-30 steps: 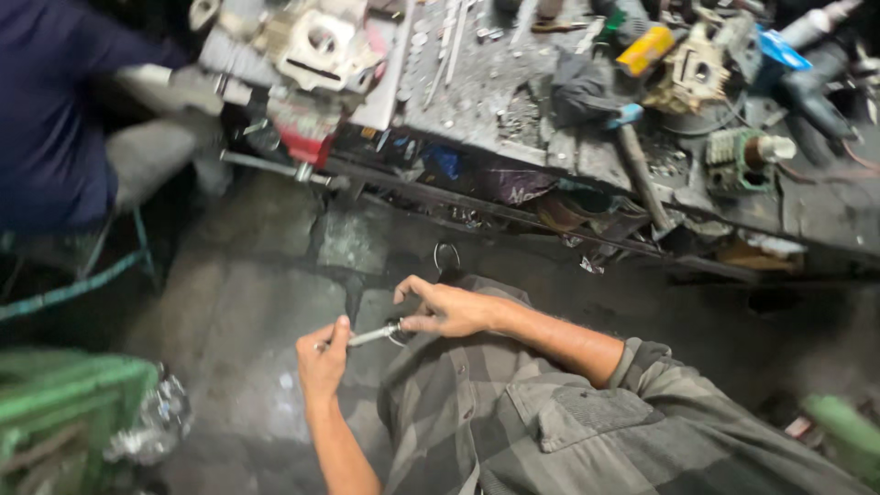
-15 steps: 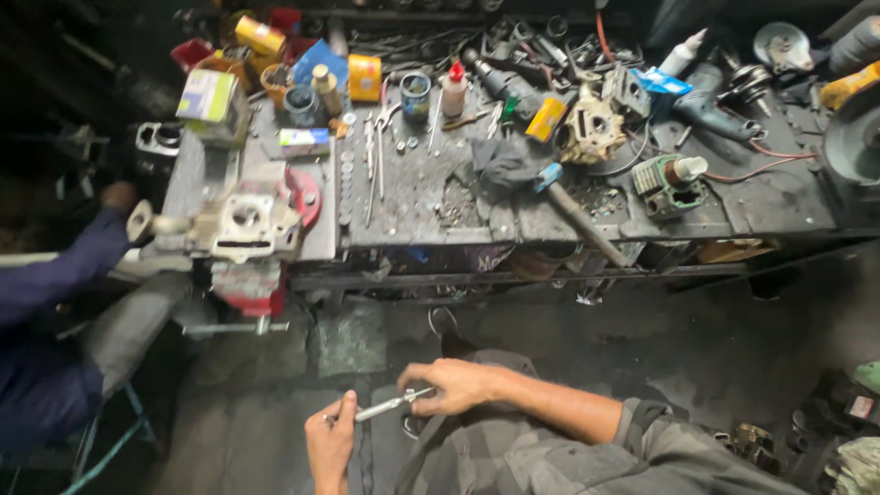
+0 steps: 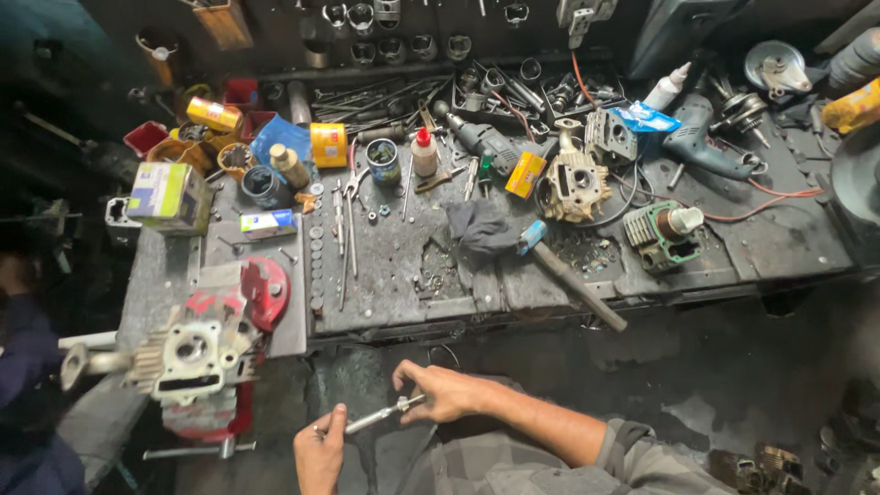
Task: The person works on a small engine cylinder head clamped in a bench vise, using a long metal rod and hammer to drive a valve or pin out of the head, repositioning the head repeatedly in the vise. They then use a screwdriver and a socket wrench on the part, holding the head up to view the bore before setting it back down.
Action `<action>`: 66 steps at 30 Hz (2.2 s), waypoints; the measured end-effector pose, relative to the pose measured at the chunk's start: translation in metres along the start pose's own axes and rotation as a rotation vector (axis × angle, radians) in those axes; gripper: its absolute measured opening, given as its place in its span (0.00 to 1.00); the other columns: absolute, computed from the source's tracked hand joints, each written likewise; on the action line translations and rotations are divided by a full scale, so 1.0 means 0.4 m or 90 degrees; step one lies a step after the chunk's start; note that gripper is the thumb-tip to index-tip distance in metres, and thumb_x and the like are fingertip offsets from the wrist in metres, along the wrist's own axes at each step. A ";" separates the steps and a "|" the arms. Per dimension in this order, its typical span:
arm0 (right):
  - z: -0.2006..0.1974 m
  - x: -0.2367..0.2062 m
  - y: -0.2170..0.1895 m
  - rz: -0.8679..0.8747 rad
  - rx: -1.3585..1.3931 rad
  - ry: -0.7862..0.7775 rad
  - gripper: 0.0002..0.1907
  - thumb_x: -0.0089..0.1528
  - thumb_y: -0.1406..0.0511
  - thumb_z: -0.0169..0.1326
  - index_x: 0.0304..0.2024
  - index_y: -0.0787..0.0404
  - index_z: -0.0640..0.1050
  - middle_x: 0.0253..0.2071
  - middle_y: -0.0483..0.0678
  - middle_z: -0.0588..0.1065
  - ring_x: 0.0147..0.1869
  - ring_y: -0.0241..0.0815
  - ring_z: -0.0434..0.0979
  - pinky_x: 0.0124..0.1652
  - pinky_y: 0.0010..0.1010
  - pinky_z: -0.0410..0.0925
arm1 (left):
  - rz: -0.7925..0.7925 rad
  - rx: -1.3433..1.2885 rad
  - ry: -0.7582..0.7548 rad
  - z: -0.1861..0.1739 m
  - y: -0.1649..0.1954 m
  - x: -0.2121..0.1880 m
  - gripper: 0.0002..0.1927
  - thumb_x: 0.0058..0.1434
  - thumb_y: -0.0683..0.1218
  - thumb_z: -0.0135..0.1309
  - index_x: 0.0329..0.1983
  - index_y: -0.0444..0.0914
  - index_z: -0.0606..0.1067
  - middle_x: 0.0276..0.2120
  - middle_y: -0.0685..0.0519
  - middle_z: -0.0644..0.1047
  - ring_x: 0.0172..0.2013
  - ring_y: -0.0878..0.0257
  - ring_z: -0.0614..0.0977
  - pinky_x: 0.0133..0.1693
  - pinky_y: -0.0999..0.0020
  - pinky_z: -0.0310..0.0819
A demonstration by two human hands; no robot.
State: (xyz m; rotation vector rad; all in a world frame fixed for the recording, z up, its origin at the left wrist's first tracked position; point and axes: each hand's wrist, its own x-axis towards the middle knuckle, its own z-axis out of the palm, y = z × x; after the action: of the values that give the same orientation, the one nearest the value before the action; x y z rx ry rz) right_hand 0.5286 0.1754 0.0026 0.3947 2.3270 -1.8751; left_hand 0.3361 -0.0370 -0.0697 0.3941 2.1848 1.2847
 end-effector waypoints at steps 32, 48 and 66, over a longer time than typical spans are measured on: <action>-1.240 0.384 -0.004 0.190 -0.461 0.648 0.14 0.63 0.57 0.57 0.49 0.53 0.79 0.41 0.56 0.80 0.49 0.61 0.79 0.47 0.51 0.70 | -0.047 0.063 0.092 0.184 0.219 0.317 0.21 0.63 0.55 0.58 0.36 0.31 0.83 0.16 0.54 0.70 0.23 0.69 0.67 0.26 0.66 0.62; -0.709 0.505 0.047 -0.046 -0.418 0.269 0.16 0.62 0.59 0.58 0.51 0.56 0.80 0.42 0.53 0.77 0.48 0.56 0.77 0.45 0.46 0.69 | -0.057 -0.686 -0.067 0.239 0.356 0.276 0.28 0.73 0.60 0.39 0.57 0.31 0.70 0.18 0.62 0.55 0.16 0.72 0.55 0.22 0.73 0.53; -0.595 0.475 0.136 -0.069 0.338 0.149 0.04 0.64 0.72 0.59 0.40 0.62 0.77 0.54 0.52 0.80 0.52 0.37 0.81 0.53 0.30 0.75 | -0.057 -0.241 -0.041 0.228 0.345 0.163 0.13 0.66 0.48 0.57 0.46 0.36 0.84 0.22 0.63 0.70 0.23 0.77 0.65 0.25 0.76 0.55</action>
State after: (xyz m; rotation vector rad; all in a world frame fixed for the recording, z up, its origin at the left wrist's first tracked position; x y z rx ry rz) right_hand 0.3772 0.4408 -0.0454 0.5777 1.9727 -2.6232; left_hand 0.3352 0.1285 -0.0054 0.1810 1.8296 1.5700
